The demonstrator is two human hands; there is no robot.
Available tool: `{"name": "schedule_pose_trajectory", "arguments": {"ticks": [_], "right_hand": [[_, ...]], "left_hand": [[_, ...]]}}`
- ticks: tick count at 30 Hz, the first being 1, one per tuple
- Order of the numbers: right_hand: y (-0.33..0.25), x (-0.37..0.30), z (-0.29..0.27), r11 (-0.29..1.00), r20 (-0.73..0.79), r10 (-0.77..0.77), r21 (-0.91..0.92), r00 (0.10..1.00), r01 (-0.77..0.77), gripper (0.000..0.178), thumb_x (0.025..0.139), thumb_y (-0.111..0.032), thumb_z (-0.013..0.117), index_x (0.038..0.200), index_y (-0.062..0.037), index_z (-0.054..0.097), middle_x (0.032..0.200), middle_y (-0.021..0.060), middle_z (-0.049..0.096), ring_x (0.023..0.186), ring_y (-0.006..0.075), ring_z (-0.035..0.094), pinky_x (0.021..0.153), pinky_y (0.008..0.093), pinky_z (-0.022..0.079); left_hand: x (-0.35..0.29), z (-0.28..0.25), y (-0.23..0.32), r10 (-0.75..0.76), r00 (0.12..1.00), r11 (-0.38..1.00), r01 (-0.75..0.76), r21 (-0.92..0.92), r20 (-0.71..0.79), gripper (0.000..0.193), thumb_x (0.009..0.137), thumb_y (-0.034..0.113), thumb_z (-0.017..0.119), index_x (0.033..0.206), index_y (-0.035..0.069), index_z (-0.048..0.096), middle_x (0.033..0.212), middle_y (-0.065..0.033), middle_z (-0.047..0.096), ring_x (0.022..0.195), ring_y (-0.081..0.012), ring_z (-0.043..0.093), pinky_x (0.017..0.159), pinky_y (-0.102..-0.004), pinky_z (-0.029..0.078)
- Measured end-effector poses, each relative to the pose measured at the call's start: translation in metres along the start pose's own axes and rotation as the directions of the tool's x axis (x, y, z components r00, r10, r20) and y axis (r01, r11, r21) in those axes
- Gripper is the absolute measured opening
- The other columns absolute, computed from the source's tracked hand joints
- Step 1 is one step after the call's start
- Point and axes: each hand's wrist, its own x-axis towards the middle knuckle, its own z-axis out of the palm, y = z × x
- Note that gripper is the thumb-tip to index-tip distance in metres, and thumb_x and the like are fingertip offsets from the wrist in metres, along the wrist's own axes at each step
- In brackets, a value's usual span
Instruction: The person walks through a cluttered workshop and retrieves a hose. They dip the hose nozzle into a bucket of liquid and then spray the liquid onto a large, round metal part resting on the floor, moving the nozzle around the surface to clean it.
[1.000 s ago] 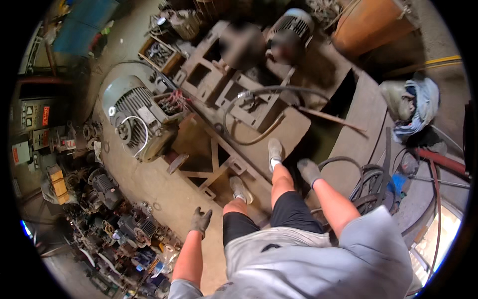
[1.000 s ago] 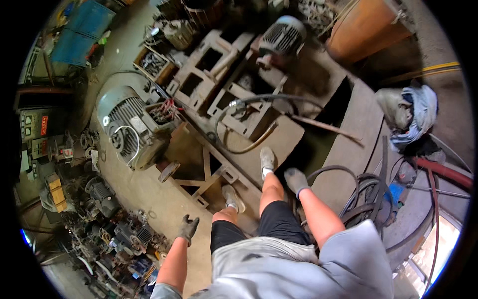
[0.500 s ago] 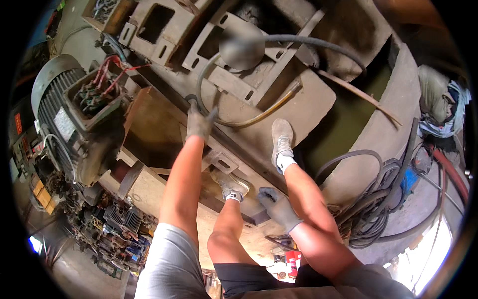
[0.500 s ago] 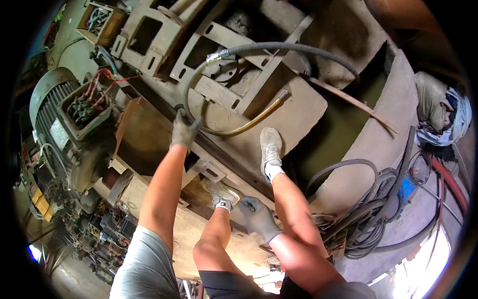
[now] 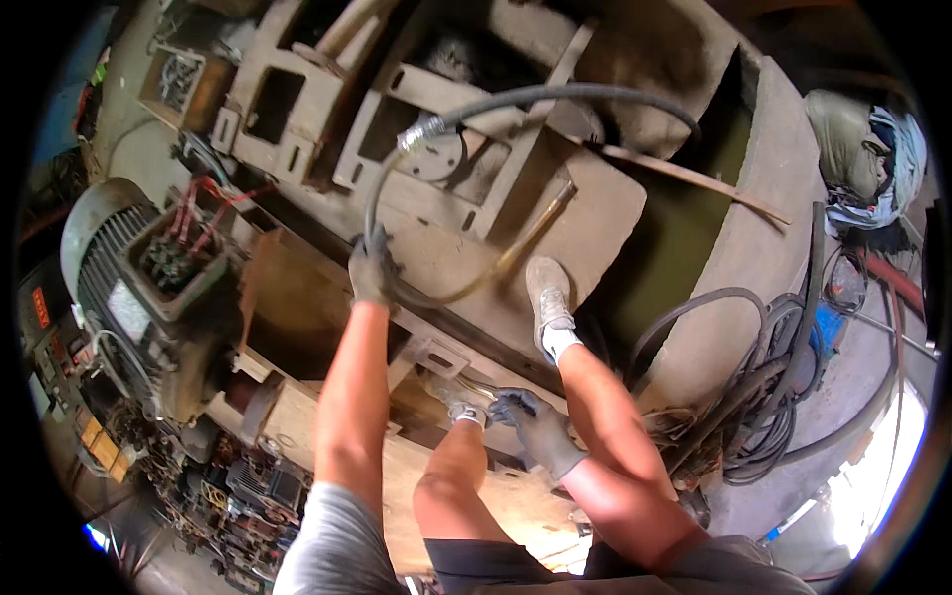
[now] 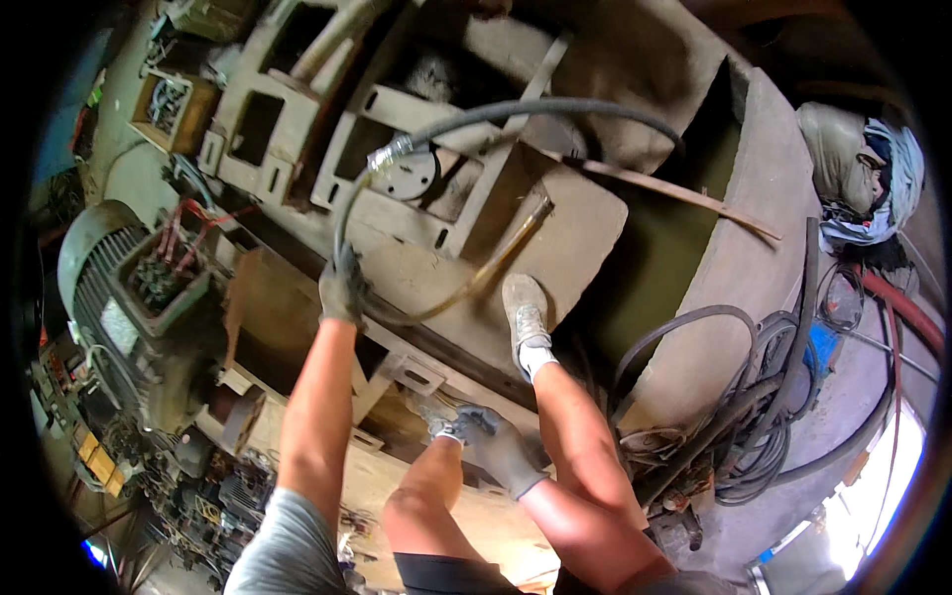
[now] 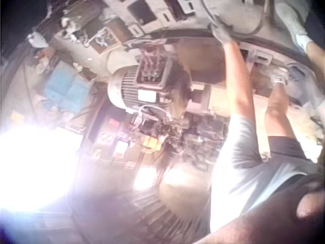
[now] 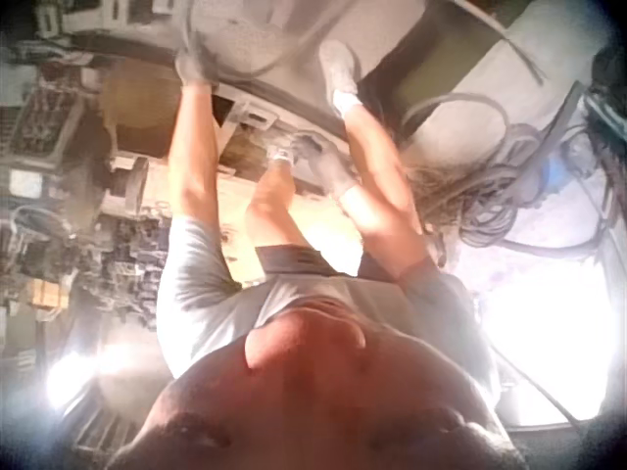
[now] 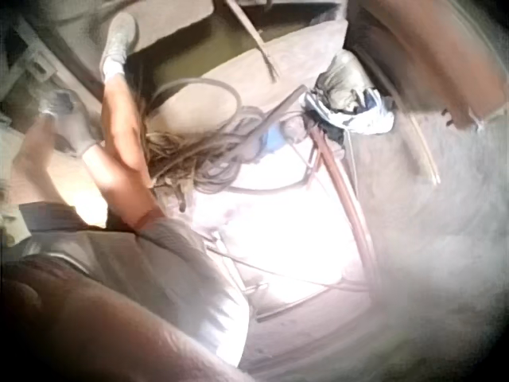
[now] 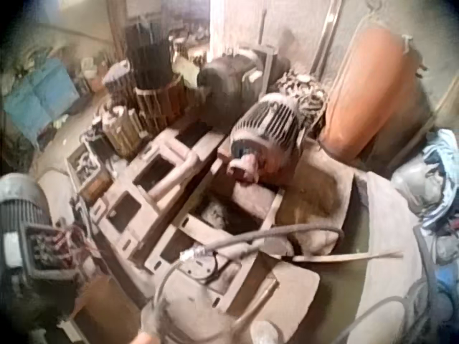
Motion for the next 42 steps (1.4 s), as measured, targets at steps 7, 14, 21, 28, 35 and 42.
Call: {"name": "schedule_pose_trajectory", "arguments": {"ticks": [7,14,21,28,35,42], "right_hand": [[0.004,-0.042,-0.015,0.994,-0.111,-0.058,0.089,0.992,0.068,0.031,0.109,-0.025,0.060,0.130,-0.0033,0.068,0.120,0.0092,0.073,0.103,0.0193,0.069,0.088,0.0332,0.056],[-0.213,-0.107,-0.110,0.640,-0.218,-0.119,0.729,0.969,0.242,0.113,0.093,-0.086,0.055,0.163,-0.0006,0.034,0.149,0.0189,0.057,0.136,0.0379,0.057,0.117,0.0542,0.045],[-0.333,-0.092,-0.172,0.517,0.158,-0.091,0.851,0.983,-0.089,0.087,0.085,-0.066,0.083,0.140,-0.0101,0.045,0.124,0.0193,0.062,0.108,0.0411,0.068,0.097,0.0589,0.058],[-0.353,-0.155,-0.090,0.286,0.063,-0.134,0.958,0.989,-0.023,0.032,0.097,-0.041,0.081,0.094,-0.0171,0.059,0.073,-0.0030,0.061,0.057,0.0154,0.058,0.053,0.0330,0.052],[-0.385,-0.242,-0.040,0.270,-0.038,-0.233,0.958,0.972,0.102,0.031,0.103,-0.034,0.073,0.081,-0.0210,0.056,0.064,-0.0069,0.053,0.052,0.0100,0.050,0.048,0.0263,0.044],[-0.378,-0.282,-0.044,0.251,0.070,-0.266,0.968,0.962,-0.001,0.035,0.105,-0.034,0.070,0.077,-0.0245,0.051,0.061,-0.0109,0.046,0.047,0.0081,0.045,0.045,0.0260,0.038]], "left_hand": [[-0.286,0.015,0.159,0.165,0.968,0.942,-0.211,0.261,0.187,0.023,0.101,0.026,0.078,0.104,0.003,0.074,0.077,0.0045,0.061,0.068,-0.0038,0.052,0.058,-0.0256,0.045],[-0.489,0.042,0.260,0.397,0.741,0.481,-0.671,0.565,0.541,0.025,0.095,0.026,0.085,0.097,0.002,0.074,0.071,-0.0113,0.065,0.062,-0.0129,0.054,0.061,-0.0347,0.051],[-0.623,0.035,0.305,0.454,0.680,0.341,-0.729,0.593,0.576,0.026,0.090,0.025,0.088,0.092,0.004,0.074,0.072,-0.0167,0.063,0.058,-0.0255,0.058,0.058,-0.0387,0.049],[-0.710,-0.001,0.342,0.206,0.893,0.386,-0.451,0.805,0.401,0.024,0.094,0.028,0.079,0.103,0.007,0.072,0.089,-0.0186,0.073,0.083,-0.0404,0.071,0.072,-0.0463,0.055],[-0.714,0.064,0.350,0.302,0.884,0.414,-0.459,0.786,0.357,0.037,0.101,0.034,0.071,0.118,0.002,0.068,0.097,-0.0244,0.074,0.092,-0.0391,0.073,0.082,-0.0468,0.056],[-0.686,0.072,0.325,0.286,0.884,0.388,-0.459,0.799,0.369,0.045,0.102,0.044,0.069,0.109,-0.001,0.072,0.103,-0.0288,0.074,0.102,-0.0460,0.071,0.088,-0.0510,0.055]]}}
